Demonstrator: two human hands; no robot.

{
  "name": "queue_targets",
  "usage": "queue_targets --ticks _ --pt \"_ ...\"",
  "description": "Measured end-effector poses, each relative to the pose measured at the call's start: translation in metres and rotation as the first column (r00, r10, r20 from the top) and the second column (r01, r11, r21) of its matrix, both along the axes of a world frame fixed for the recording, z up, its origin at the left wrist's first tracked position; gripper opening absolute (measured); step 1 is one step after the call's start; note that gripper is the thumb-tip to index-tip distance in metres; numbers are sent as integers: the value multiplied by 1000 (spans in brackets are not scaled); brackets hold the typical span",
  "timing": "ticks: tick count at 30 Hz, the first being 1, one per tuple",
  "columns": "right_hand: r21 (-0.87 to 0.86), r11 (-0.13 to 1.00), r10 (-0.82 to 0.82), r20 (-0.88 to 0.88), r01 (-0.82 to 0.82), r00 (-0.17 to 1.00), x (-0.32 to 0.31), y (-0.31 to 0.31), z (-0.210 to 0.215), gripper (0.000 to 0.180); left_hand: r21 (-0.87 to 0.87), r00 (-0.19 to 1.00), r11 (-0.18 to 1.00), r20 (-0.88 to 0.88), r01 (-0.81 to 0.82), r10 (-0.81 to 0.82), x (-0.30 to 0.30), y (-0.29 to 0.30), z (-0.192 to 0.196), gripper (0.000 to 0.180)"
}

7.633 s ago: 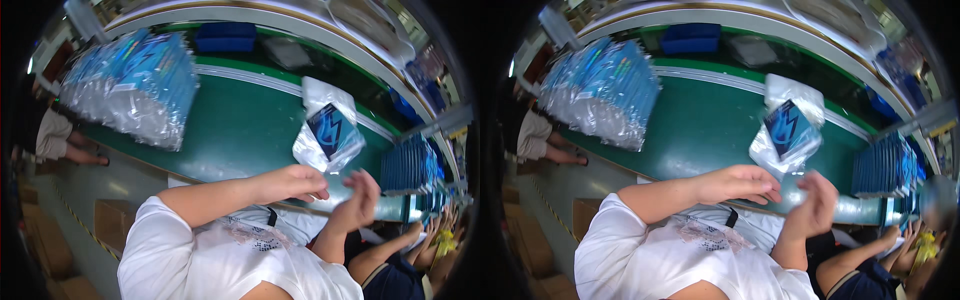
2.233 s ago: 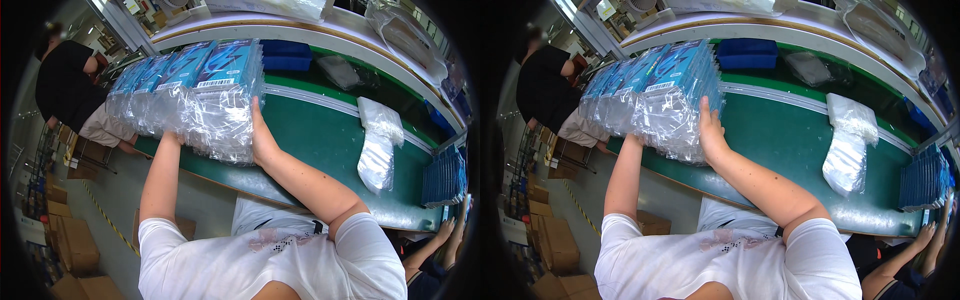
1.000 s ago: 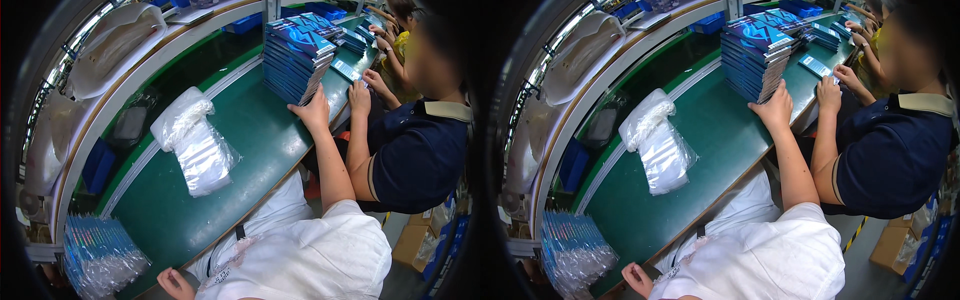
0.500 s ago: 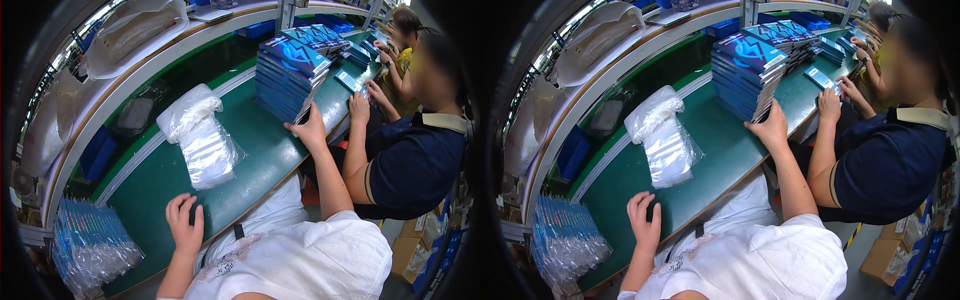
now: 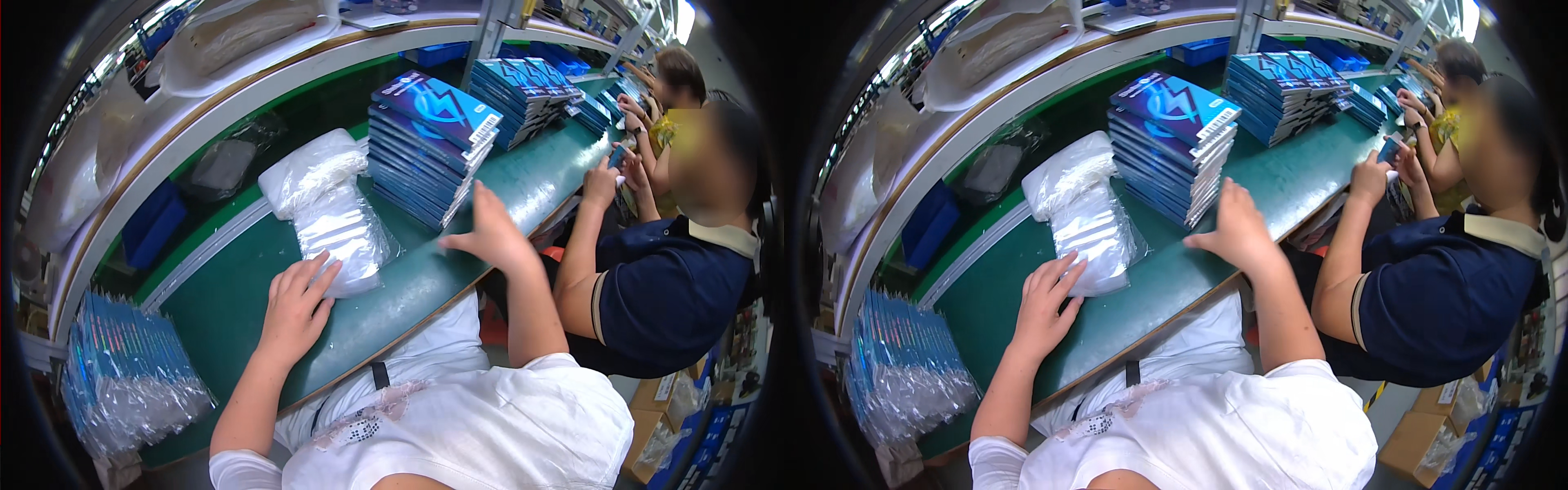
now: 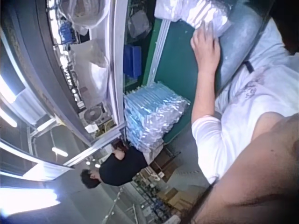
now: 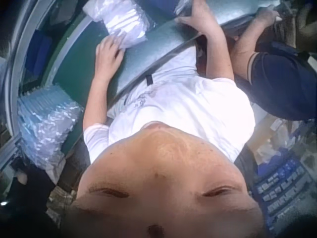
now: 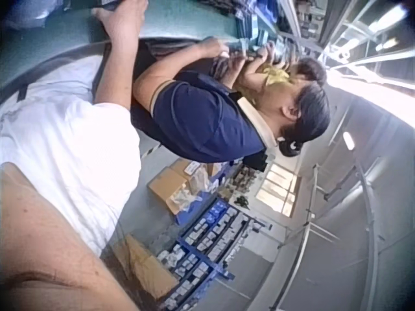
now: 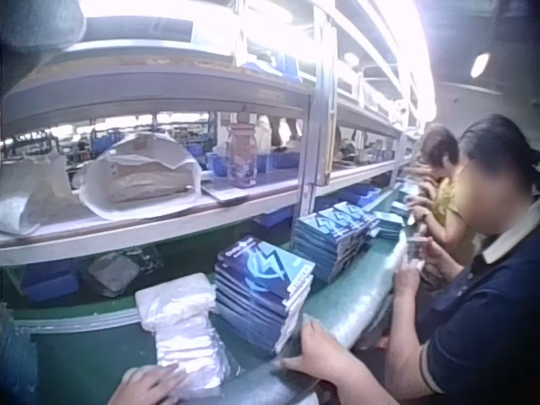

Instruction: The person places small blue boxes into clear plastic bags on a green conveyor belt. They fold the bags and stack them. The person also handles stacks of bubble wrap and places them on the table.

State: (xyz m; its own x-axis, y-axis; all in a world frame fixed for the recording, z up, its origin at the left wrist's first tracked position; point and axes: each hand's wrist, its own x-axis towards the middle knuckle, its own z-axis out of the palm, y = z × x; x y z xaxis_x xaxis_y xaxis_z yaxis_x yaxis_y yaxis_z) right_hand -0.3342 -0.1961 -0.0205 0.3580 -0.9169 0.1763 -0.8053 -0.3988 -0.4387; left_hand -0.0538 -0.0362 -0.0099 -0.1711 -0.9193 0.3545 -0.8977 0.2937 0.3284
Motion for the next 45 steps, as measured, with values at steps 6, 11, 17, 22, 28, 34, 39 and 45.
queue_targets --ticks 6,11,17,22,28,34,39,45 --pt "-421 887 17 440 189 898 -1 3 117 50 12 999 1000 -46 20 -19 10 -2 -9 22" --pt "-559 829 173 210 -28 962 35 -56 130 88 -28 983 1000 -182 3 -8 1 -6 -15 20" --pt "-650 758 252 232 -43 939 64 -29 132 71 -76 935 997 -354 -26 -2 5 4 -22 20" --pt "-286 888 429 801 -361 418 61 38 113 72 -123 954 991 -300 -62 23 8 8 -27 22" --pt "412 269 -420 863 -871 279 52 87 24 44 -125 923 981 -373 -148 92 0 10 -26 14" --pt "525 20 -575 702 -851 420 76 124 -2 60 -116 888 969 -436 -216 145 -4 14 -29 11" --pt "482 115 -549 759 -869 349 87 116 -5 64 76 756 972 -617 -221 220 -4 19 -22 12" --pt "540 159 -478 774 -827 414 74 109 -7 57 446 132 884 -876 -140 463 -4 23 -22 12"
